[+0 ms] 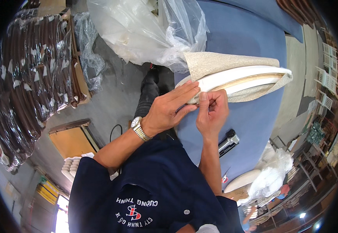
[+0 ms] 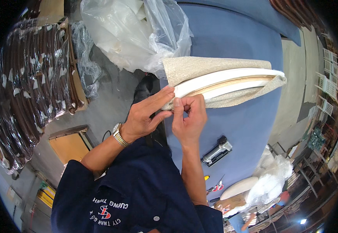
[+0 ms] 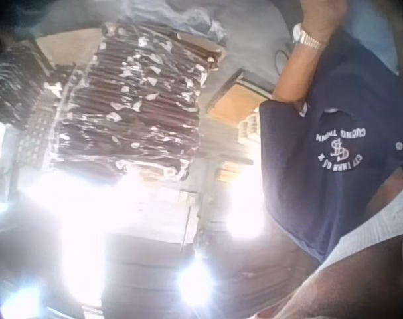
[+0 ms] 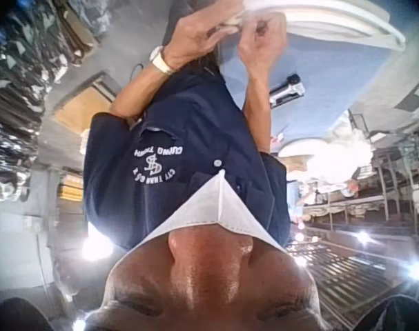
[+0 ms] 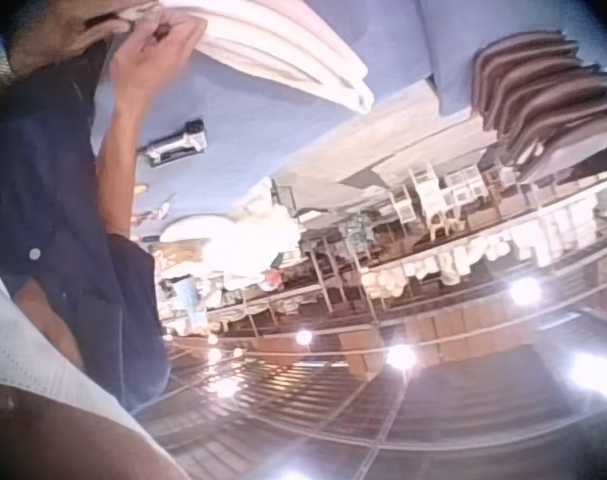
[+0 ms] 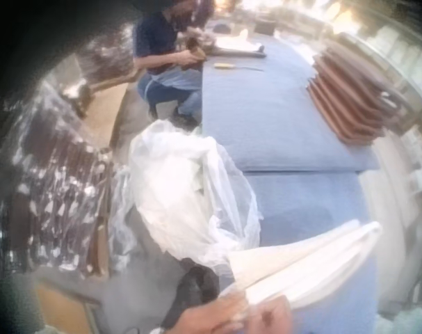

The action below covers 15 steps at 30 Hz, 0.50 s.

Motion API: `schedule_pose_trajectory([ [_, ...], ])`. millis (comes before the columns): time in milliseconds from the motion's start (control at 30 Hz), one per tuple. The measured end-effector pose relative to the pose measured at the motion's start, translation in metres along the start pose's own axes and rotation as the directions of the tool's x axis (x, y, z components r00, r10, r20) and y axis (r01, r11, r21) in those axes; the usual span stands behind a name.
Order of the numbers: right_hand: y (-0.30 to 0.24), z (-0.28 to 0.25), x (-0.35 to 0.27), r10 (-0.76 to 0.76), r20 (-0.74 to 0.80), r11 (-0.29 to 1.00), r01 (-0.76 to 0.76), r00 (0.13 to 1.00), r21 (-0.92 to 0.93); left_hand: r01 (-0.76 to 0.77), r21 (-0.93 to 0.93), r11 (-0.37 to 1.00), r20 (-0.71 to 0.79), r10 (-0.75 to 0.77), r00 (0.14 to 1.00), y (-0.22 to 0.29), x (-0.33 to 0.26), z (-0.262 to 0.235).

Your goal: The person trims excess fabric from a white upholstered cushion using a utility knife and secures the fabric edges with a staple gun. The person repeatedly cuts, folds, and staples the fabric around the cushion perimeter.

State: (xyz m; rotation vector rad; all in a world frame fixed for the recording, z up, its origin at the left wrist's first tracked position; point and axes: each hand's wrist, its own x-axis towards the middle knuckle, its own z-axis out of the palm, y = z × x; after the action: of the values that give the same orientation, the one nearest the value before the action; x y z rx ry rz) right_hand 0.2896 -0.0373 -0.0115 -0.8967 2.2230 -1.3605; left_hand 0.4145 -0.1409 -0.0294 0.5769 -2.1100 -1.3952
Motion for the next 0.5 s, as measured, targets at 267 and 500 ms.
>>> schedule_pose_trajectory([
  [267,-0.003,0.002,0.004,-0.083,-0.022,0.996,0.083,0.996,0.012,0.108,-0.041,0.993,-0.04,-0.11,0.993,0.004,-0.006,0.006],
  [500,0.0,0.01,0.005,-0.089,-0.066,0.986,0.097,0.994,0.138,0.015,0.174,0.985,-0.001,-0.015,1.0,0.011,0.003,0.001],
])
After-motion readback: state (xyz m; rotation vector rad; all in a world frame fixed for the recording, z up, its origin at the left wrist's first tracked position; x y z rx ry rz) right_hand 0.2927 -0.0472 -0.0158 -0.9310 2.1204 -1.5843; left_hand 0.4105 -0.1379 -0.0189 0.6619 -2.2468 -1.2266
